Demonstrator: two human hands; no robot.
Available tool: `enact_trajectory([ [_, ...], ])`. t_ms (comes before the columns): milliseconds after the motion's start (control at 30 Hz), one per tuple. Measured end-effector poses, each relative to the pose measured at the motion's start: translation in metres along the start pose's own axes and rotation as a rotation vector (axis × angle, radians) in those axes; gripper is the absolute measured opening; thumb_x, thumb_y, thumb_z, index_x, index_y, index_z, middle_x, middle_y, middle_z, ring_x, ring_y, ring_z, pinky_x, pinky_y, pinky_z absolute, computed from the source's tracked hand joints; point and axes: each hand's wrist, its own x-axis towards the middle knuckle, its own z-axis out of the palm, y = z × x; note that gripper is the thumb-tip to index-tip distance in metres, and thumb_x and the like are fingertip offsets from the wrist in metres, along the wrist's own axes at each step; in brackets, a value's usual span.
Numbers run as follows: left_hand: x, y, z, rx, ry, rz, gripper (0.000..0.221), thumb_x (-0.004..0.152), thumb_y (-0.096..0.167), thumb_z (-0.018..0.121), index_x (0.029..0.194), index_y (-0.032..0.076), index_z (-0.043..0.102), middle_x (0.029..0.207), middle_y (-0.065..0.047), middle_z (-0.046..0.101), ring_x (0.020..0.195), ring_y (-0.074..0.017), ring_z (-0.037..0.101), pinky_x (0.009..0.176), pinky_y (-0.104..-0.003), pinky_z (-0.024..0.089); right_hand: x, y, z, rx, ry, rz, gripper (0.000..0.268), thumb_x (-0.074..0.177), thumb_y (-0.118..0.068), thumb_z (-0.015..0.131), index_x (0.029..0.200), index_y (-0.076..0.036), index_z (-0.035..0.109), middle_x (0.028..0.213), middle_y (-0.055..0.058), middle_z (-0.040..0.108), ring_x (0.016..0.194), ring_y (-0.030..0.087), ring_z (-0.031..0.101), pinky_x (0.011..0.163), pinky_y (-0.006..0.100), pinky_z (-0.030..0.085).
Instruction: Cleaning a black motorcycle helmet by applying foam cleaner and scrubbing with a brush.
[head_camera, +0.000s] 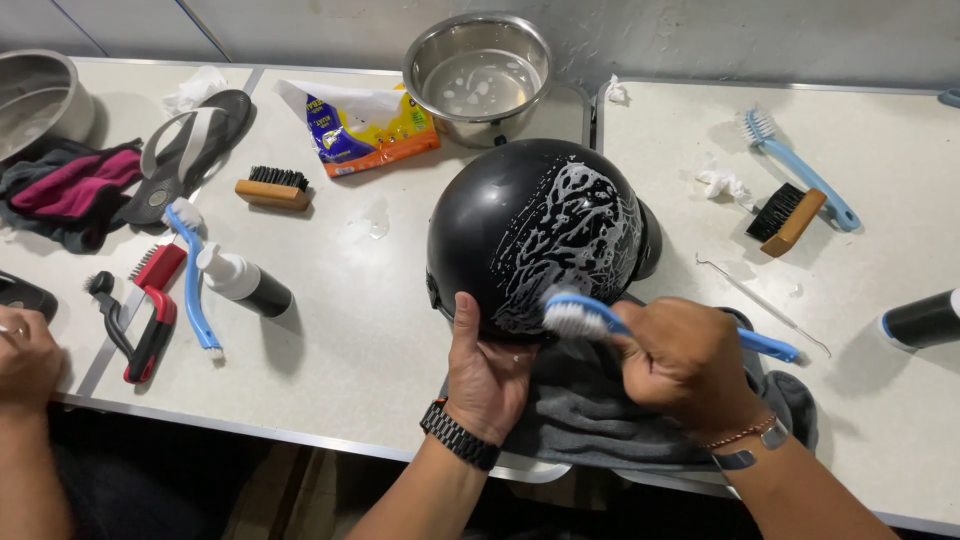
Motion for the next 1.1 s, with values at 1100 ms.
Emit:
enact_trajectory([
  [1100, -0.001, 0.001, -0.002, 0.012, 0.014, -0.006, 0.055, 0.094, 0.051, 0.057, 0.134, 0.013, 0.066, 0.133, -0.014, 0.07, 0.127, -0.0338, 0.063, 0.114, -0.057, 0.047, 0.022, -0.005, -0.019, 0.087, 0.027, 0.163, 0.021, 0.093, -0.02, 0.074, 0.077, -0.008, 0.071, 0.052, 0.01, 0.052, 0.05, 0.039, 0.058, 0.049, 0.039, 0.049],
])
